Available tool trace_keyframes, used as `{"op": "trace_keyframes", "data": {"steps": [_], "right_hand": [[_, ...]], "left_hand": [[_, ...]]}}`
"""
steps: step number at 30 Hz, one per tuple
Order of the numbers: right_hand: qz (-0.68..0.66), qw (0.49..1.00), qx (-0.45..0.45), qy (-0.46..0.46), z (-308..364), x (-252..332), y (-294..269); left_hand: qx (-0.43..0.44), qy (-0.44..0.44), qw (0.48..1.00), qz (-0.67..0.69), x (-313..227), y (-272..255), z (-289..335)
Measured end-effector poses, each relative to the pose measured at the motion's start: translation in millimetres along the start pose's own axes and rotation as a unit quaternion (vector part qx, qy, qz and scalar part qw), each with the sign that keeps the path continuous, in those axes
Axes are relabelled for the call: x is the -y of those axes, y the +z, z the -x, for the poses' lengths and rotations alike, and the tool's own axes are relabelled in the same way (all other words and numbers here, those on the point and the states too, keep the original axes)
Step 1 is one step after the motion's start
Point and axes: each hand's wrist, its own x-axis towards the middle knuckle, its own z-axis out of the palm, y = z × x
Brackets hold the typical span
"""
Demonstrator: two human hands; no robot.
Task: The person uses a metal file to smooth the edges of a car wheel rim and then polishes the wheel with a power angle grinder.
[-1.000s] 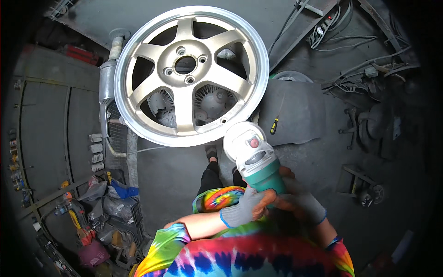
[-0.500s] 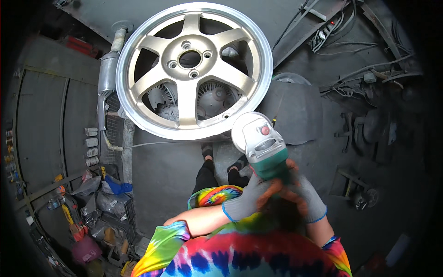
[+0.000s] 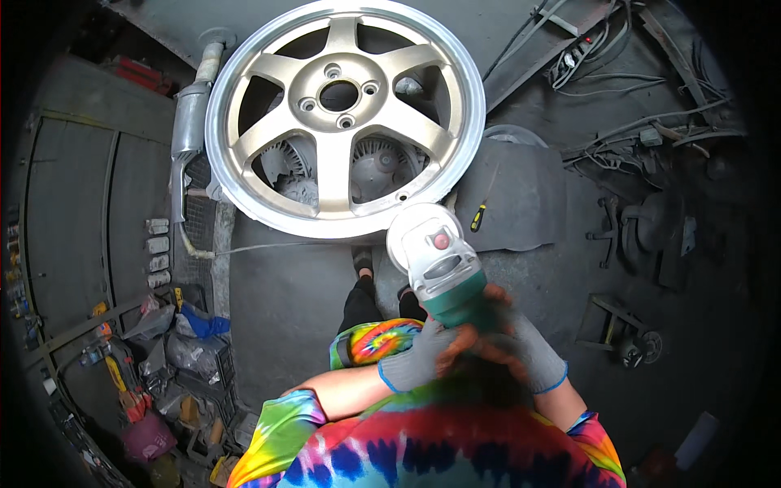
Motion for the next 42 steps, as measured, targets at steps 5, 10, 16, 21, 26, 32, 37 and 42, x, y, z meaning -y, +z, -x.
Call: {"op": "trace_keyframes", "data": {"steps": [5, 10, 16, 21, 26, 32, 37, 42], "right_hand": [[-0.049, 0.993, -0.048, 0.093, 2.9, -4.5, -11.7], [-0.024, 0.995, -0.034, 0.086, 2.9, -4.5, -7.2], [-0.045, 0.998, -0.022, 0.03, -3.8, -48.5, -20.4], [-0.007, 0.997, -0.071, 0.033, -3.1, -47.1, -32.9], [-0.013, 0.999, -0.026, 0.034, 1.2, -42.8, -18.3], [-0.297, 0.951, 0.072, 0.05, -4.4, -26.5, -16.1], [0.065, 0.994, -0.081, 0.035, -3.8, -26.8, -19.0], [0.055, 0.997, 0.016, 0.05, -4.4, -10.1, -0.6]], "left_hand": [[-0.018, -0.051, 0.993, -0.11, 1.5, 5.1, -5.1], [0.072, -0.078, 0.99, -0.093, 16.5, -71.8, 21.1], [0.009, -0.052, 0.971, -0.234, -12.7, 6.1, -6.1], [0.027, -0.035, 0.97, -0.239, -41.0, 32.6, -5.6], [0.008, -0.061, 0.958, -0.28, -25.0, 9.6, 2.1], [0.02, -0.046, 0.98, -0.194, -28.0, 14.9, 0.6], [0.045, -0.022, 0.895, -0.443, -44.8, 25.1, -6.5], [0.115, 0.011, 0.984, -0.133, -8.2, -17.6, -2.3]]}}
